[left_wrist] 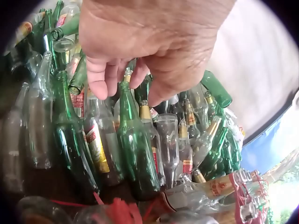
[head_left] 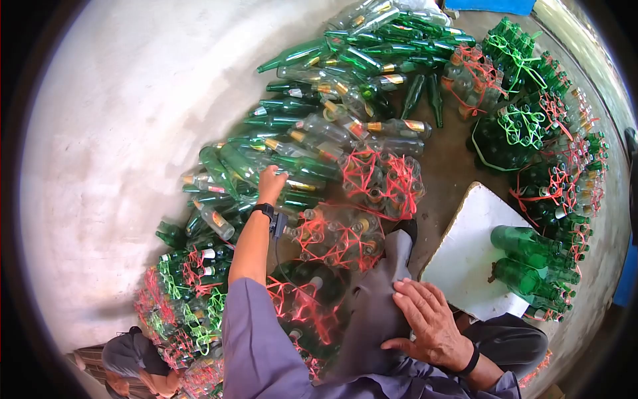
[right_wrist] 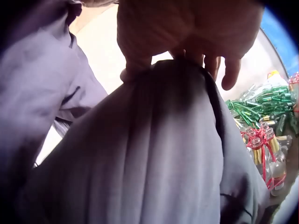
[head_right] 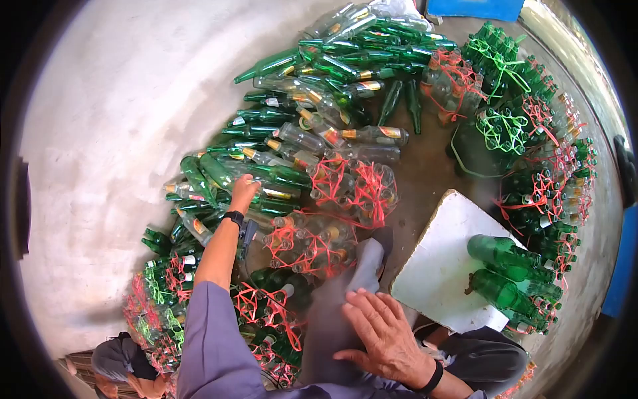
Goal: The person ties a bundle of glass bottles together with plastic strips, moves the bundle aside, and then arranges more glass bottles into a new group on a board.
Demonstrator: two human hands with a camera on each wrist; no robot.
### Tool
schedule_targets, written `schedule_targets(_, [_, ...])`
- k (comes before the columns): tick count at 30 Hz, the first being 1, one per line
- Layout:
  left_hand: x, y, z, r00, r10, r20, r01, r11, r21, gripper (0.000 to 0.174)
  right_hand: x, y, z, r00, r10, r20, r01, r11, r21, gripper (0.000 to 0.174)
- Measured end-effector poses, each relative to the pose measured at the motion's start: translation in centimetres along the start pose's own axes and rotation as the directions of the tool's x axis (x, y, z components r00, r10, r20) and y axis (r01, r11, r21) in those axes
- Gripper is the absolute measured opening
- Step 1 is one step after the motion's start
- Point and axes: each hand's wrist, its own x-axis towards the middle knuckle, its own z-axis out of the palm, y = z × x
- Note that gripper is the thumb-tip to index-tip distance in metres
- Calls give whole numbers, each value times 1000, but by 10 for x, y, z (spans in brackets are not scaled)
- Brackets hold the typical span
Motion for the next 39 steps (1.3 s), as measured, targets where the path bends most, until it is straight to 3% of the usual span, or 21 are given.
schedule_targets(3, [15, 11, -2, 996, -88, 34, 89, 996, -14, 55, -1, 5, 8, 1000, 8, -17, -7, 998, 70, 82])
schedule_targets(8, [12, 60, -17, 982, -188, 28, 189, 980, -56, 55, 8, 5, 8, 1000, -16, 25, 14, 996, 87, 99])
schedule_targets(13, [23, 58, -14, 919, -345, 191, 378, 908, -182, 54, 14, 8, 11, 1000, -26, 14, 24, 993, 118, 101])
schedule_targets(17, [24, 55, -7, 916, -349, 198, 382, 908, -170, 50, 17, 10, 12, 999, -24, 24, 20, 991, 136, 102])
schedule_targets(20, [25, 47, -4, 956, -263, 133, 283, 945, -163, 41, 19, 11, 12, 999, -20, 27, 16, 988, 152, 103])
schedule_targets(23, [18, 55, -12, 965, -257, 52, 262, 935, -238, 33, 19, 13, 12, 999, -11, 41, 3, 985, 170, 104])
schedule_targets(29, [12, 51, -7, 964, -166, -207, 138, 980, -144, 31, 17, 17, 14, 999, 10, 45, -18, 981, 191, 106])
schedule_targets(33, [9, 29, 4, 962, -181, -204, 150, 975, -162, 33, 10, 17, 16, 999, 38, 4, -39, 980, 196, 97])
schedule_targets(37, [-20, 56, -9, 985, -6, -174, 4, 1000, -7, 32, 6, 15, 16, 998, 50, -27, -44, 980, 195, 97])
schedule_targets(39, [-37, 69, -12, 996, -86, 28, 90, 977, -195, 26, 4, 14, 16, 997, 61, -46, -50, 977, 208, 98])
